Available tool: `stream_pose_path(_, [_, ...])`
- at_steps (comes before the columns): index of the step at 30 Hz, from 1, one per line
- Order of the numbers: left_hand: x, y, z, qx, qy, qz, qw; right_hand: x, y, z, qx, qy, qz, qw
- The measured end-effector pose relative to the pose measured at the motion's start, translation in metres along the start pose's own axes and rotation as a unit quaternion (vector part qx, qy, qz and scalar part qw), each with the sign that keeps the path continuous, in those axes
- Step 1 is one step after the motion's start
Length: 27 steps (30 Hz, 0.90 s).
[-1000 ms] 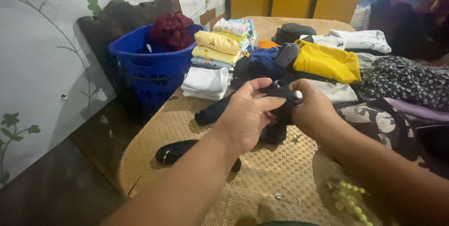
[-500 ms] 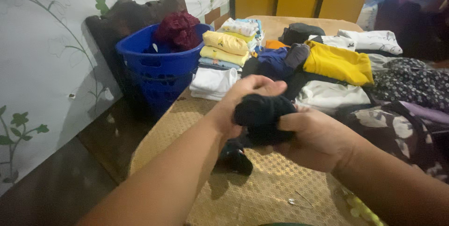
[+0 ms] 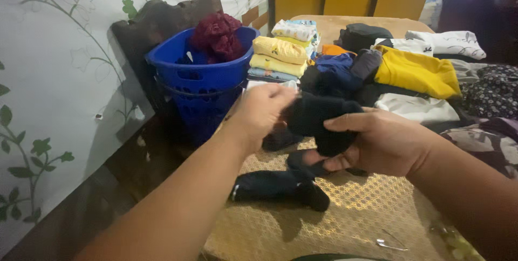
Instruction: The person folds a pair of gray underwear and places it on a stack. Then the person folds several pairs of black socks and places them on the table. Finally, the person folds a maroon towel and places it on the table.
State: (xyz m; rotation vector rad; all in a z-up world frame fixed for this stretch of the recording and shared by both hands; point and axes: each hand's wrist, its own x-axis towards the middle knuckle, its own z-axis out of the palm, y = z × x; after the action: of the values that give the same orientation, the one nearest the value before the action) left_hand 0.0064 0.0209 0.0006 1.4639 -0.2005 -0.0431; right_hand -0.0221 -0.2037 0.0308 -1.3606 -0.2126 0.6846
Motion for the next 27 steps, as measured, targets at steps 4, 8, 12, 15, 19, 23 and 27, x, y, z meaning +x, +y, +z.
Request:
stream_pose_path(4, [0.004, 0.006, -0.026, 0.010, 0.026, 0.002, 1.000, 0.005, -0.008, 0.013, 0.029, 0.075, 0.021, 0.997])
stream_pose_path(8, [0.008, 0.000, -0.024, 0.005, -0.085, -0.012, 0.996, 0.010, -0.003, 0.016, 0.054, 0.022, -0.007, 0.998])
stream_pose_path(12, [0.022, -0.002, -0.022, -0.050, -0.077, -0.047, 0.995, 0.014, 0.001, 0.005, 0.052, 0.030, -0.033, 0.998])
stream_pose_path(15, [0.037, 0.001, -0.027, -0.178, -0.032, -0.068, 0.981, 0.018, -0.001, -0.015, 0.064, 0.221, -0.008, 0.973])
stream_pose_path(19, [0.051, -0.006, -0.025, -0.292, 0.023, -0.046, 0.955, 0.022, 0.008, -0.048, -0.026, 0.342, -0.062, 0.937])
stream_pose_path(23, [0.058, -0.023, -0.015, -0.317, 0.076, -0.050, 0.944, 0.020, 0.016, -0.074, 0.002, 0.310, -0.148, 0.939])
stream_pose_path(27, [0.059, -0.040, -0.005, -0.340, 0.107, -0.072, 0.931, 0.011, 0.010, -0.079, -0.004, 0.304, -0.170, 0.937])
